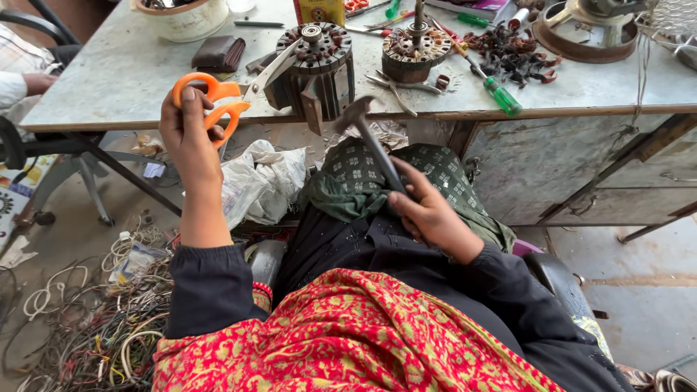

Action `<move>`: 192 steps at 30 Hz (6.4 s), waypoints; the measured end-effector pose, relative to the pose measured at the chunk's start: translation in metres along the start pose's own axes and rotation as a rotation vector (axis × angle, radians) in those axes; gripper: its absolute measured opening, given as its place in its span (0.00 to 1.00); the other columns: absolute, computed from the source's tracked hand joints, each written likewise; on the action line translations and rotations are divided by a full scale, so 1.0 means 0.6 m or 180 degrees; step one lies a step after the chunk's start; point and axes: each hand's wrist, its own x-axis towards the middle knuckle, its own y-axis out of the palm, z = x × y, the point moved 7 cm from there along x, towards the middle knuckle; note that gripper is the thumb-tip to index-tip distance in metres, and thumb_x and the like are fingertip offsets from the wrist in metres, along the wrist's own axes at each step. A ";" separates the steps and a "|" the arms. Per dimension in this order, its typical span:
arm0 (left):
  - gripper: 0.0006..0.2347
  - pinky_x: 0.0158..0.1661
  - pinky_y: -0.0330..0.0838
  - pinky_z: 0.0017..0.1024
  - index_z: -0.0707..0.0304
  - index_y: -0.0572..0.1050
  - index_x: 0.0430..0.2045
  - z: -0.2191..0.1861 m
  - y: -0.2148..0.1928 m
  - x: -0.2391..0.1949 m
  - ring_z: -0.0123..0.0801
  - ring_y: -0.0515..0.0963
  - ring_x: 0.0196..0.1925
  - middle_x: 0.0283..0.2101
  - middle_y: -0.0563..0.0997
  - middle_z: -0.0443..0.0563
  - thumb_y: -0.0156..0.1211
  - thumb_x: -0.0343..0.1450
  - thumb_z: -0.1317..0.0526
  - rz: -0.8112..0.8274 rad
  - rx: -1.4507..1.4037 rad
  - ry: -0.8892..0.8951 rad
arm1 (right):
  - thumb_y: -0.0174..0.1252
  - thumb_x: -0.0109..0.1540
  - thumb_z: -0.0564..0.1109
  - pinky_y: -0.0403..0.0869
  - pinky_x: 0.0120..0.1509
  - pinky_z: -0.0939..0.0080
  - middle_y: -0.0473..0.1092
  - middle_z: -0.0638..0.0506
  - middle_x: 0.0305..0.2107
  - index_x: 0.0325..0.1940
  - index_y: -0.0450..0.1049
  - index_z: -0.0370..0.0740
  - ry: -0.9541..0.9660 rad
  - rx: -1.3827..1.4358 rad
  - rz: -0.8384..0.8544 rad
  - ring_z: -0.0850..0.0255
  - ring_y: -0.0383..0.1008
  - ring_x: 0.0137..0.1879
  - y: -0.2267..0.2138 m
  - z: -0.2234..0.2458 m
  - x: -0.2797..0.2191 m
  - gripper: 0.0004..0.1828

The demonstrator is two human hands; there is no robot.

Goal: The person uses orange-handled scissors and a hammer to remove copper windings from a motor stator. They then use a screwdriver to pry out remaining copper pieces from the stator slots.

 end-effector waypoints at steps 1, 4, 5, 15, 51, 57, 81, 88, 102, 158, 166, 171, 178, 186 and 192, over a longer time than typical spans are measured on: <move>0.16 0.29 0.67 0.21 0.64 0.75 0.45 -0.005 0.000 -0.001 0.20 0.71 0.29 0.37 0.75 0.42 0.57 0.80 0.48 0.0019 0.0065 -0.0005 | 0.53 0.67 0.44 0.59 0.17 0.69 0.61 0.59 0.22 0.80 0.48 0.50 -0.0109 -0.0011 -0.0030 0.73 0.57 0.17 -0.003 0.011 0.005 0.37; 0.19 0.31 0.72 0.22 0.64 0.75 0.46 -0.012 0.005 -0.001 0.20 0.76 0.34 0.38 0.75 0.42 0.54 0.80 0.44 0.0150 -0.0046 -0.0166 | 0.52 0.68 0.44 0.59 0.18 0.69 0.60 0.59 0.22 0.80 0.48 0.49 -0.0472 -0.0187 -0.0113 0.73 0.57 0.17 -0.020 0.055 0.024 0.36; 0.21 0.33 0.76 0.24 0.64 0.75 0.44 -0.010 0.003 -0.001 0.23 0.78 0.33 0.38 0.76 0.42 0.52 0.79 0.42 0.0107 -0.0075 -0.0329 | 0.51 0.69 0.44 0.59 0.19 0.70 0.60 0.59 0.23 0.81 0.49 0.49 -0.0636 -0.0339 -0.0153 0.73 0.57 0.18 -0.027 0.074 0.032 0.36; 0.24 0.43 0.83 0.34 0.66 0.76 0.49 -0.052 0.027 -0.032 0.32 0.81 0.42 0.35 0.69 0.44 0.49 0.78 0.41 0.0172 -0.0142 -0.0650 | 0.58 0.68 0.46 0.67 0.35 0.59 0.65 0.46 0.21 0.79 0.55 0.53 -0.0818 -0.2441 -0.0346 0.60 0.59 0.27 -0.016 0.213 0.143 0.36; 0.23 0.40 0.83 0.37 0.73 0.68 0.35 -0.073 0.028 -0.048 0.36 0.80 0.46 0.55 0.74 0.66 0.51 0.83 0.44 0.0557 -0.0530 -0.0294 | 0.55 0.68 0.44 0.72 0.43 0.60 0.78 0.42 0.45 0.78 0.58 0.49 -0.0502 -0.2416 -0.0096 0.52 0.72 0.35 -0.007 0.215 0.191 0.33; 0.24 0.41 0.83 0.38 0.69 0.63 0.26 -0.072 0.021 -0.046 0.37 0.81 0.50 0.57 0.75 0.66 0.52 0.83 0.46 0.0551 -0.0464 -0.0274 | 0.50 0.79 0.43 0.70 0.64 0.65 0.71 0.39 0.59 0.79 0.52 0.47 -0.2246 -0.2684 -0.0529 0.53 0.75 0.60 -0.035 0.308 0.126 0.25; 0.20 0.54 0.75 0.30 0.74 0.75 0.46 -0.092 0.017 -0.047 0.33 0.75 0.55 0.57 0.74 0.62 0.51 0.86 0.48 0.0566 0.0469 0.0457 | 0.53 0.70 0.38 0.72 0.61 0.55 0.69 0.38 0.63 0.78 0.56 0.44 -0.2013 -0.2629 -0.0125 0.52 0.75 0.61 -0.008 0.292 0.160 0.31; 0.22 0.35 0.70 0.22 0.77 0.78 0.44 -0.044 0.003 -0.050 0.24 0.74 0.34 0.55 0.74 0.55 0.58 0.82 0.47 0.0395 0.0323 0.0096 | 0.52 0.72 0.37 0.73 0.59 0.62 0.68 0.40 0.61 0.80 0.55 0.43 -0.1836 -0.2096 -0.0148 0.60 0.71 0.53 -0.008 0.229 0.171 0.32; 0.19 0.29 0.63 0.19 0.74 0.78 0.40 -0.041 -0.014 -0.022 0.24 0.74 0.37 0.52 0.78 0.55 0.63 0.78 0.49 0.0120 0.0123 0.0356 | 0.50 0.69 0.39 0.58 0.21 0.70 0.60 0.59 0.21 0.82 0.52 0.49 -0.0509 -0.0403 -0.0639 0.73 0.56 0.19 -0.078 0.096 0.122 0.36; 0.14 0.45 0.79 0.30 0.68 0.76 0.55 -0.194 0.125 -0.106 0.36 0.88 0.46 0.47 0.85 0.56 0.65 0.76 0.65 0.1146 0.2204 0.0977 | 0.49 0.68 0.43 0.60 0.20 0.67 0.65 0.50 0.26 0.85 0.49 0.53 -0.1210 -0.0232 -0.1014 0.70 0.58 0.16 -0.191 0.223 -0.104 0.40; 0.15 0.46 0.80 0.35 0.67 0.77 0.51 -0.183 0.181 -0.145 0.49 0.86 0.49 0.60 0.79 0.58 0.66 0.70 0.69 0.1880 0.2683 0.1516 | 0.48 0.70 0.36 0.61 0.24 0.67 0.68 0.47 0.33 0.86 0.50 0.44 -0.1128 -0.0323 -0.1242 0.69 0.59 0.22 -0.179 0.232 -0.113 0.39; 0.13 0.42 0.80 0.35 0.69 0.78 0.49 -0.151 0.202 -0.160 0.47 0.86 0.43 0.60 0.79 0.59 0.65 0.71 0.65 0.1593 0.2717 0.1224 | 0.49 0.68 0.38 0.62 0.23 0.68 0.67 0.47 0.30 0.85 0.50 0.47 -0.1135 -0.0357 -0.1141 0.70 0.59 0.19 -0.179 0.237 -0.112 0.39; 0.11 0.54 0.79 0.33 0.66 0.75 0.56 -0.160 0.172 -0.146 0.45 0.84 0.60 0.61 0.80 0.57 0.57 0.80 0.63 0.1091 0.2311 0.1054 | 0.50 0.66 0.41 0.59 0.18 0.70 0.65 0.50 0.24 0.83 0.51 0.50 -0.1215 -0.0260 -0.0945 0.70 0.58 0.16 -0.191 0.220 -0.108 0.40; 0.19 0.40 0.79 0.42 0.66 0.71 0.59 -0.144 0.236 -0.169 0.56 0.84 0.44 0.59 0.78 0.67 0.63 0.75 0.58 0.1216 0.3000 0.1312 | 0.53 0.68 0.53 0.56 0.17 0.67 0.60 0.49 0.20 0.66 0.59 0.38 -0.0697 -0.0353 -0.0885 0.68 0.56 0.15 -0.243 0.116 -0.035 0.27; 0.17 0.40 0.80 0.40 0.61 0.72 0.57 -0.143 0.251 -0.168 0.54 0.85 0.45 0.62 0.78 0.68 0.62 0.75 0.57 0.1081 0.2582 0.1210 | 0.51 0.70 0.56 0.56 0.18 0.68 0.57 0.52 0.18 0.49 0.62 0.37 -0.0630 -0.0415 -0.1063 0.69 0.55 0.15 -0.257 0.119 -0.025 0.19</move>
